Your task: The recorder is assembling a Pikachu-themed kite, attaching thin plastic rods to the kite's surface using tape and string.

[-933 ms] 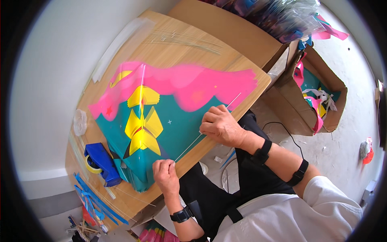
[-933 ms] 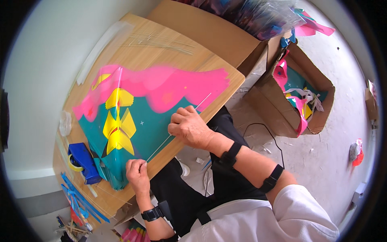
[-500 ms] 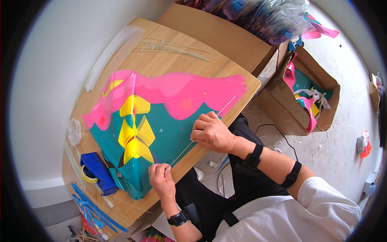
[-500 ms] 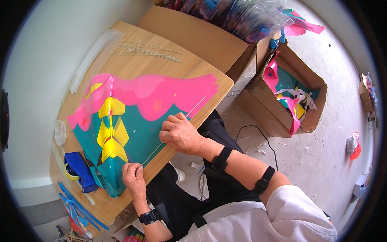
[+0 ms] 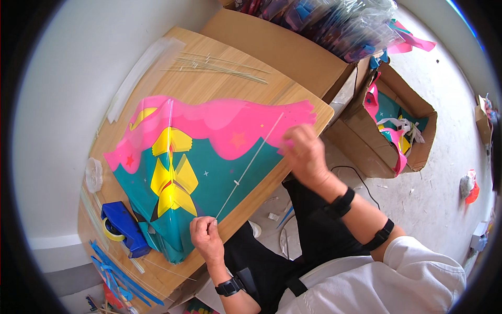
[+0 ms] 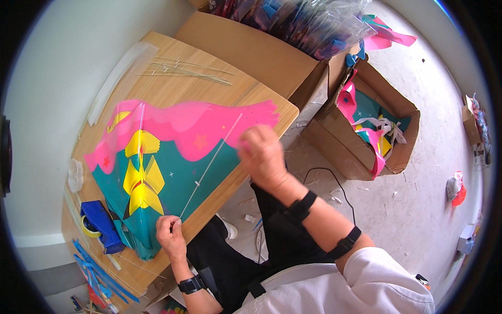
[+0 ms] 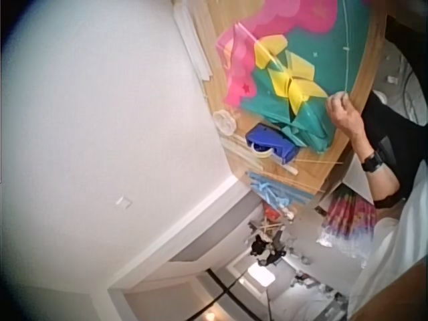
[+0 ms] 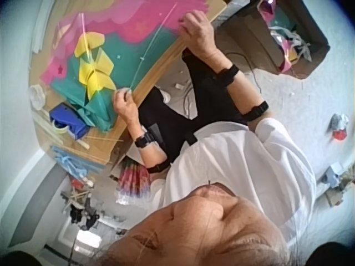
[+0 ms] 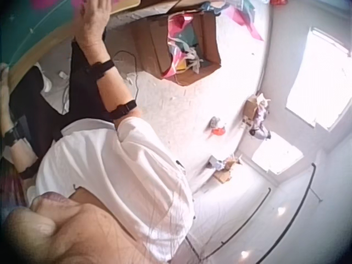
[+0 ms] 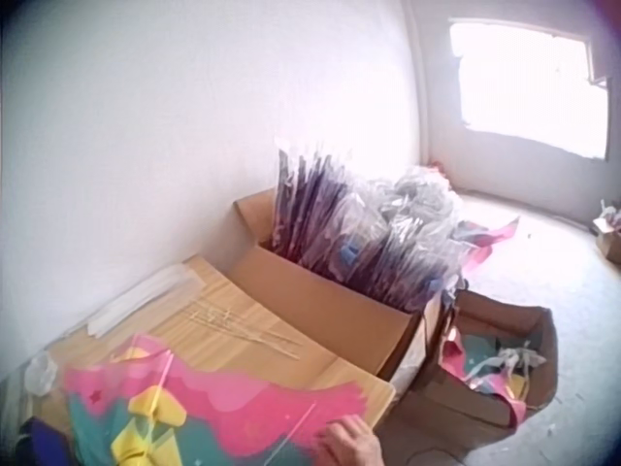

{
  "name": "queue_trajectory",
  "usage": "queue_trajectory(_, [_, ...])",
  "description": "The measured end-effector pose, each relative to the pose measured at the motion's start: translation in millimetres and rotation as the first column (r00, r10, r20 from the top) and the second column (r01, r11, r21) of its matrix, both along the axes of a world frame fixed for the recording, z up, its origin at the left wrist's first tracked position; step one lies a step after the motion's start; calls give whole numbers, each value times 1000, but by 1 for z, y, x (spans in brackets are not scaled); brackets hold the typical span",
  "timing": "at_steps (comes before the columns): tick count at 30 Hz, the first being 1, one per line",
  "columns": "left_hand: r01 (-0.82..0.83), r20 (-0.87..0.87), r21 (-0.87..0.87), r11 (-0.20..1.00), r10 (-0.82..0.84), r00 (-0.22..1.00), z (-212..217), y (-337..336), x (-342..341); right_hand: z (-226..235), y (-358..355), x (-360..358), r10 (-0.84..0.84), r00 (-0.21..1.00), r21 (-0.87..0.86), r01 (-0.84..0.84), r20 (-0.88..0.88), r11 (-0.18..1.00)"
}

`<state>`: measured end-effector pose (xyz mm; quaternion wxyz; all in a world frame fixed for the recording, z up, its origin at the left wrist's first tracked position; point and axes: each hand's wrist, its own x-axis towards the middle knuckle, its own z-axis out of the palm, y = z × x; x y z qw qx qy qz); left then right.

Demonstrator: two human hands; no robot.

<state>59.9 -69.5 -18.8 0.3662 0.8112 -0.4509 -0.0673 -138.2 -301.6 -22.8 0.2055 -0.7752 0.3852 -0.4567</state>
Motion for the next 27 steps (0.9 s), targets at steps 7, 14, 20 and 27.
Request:
queue_trajectory(7, [-31,-91,-53,998,26,996,-6,4,1,-9,-48,-51,-190,965,93,209,-183,973])
queue_trajectory(14, [-56,-140,-74,996,46,989,-10,7,6,-2,-75,-47,-42,957,49,58,-288,997])
queue_trajectory(20, [-84,-175,-89,992,67,982,-10,7,7,9,-88,-45,66,966,95,-43,-251,995])
queue_trajectory(27, [-113,-208,-93,989,92,974,-8,9,7,17,-94,-38,105,970,587,-217,219,780])
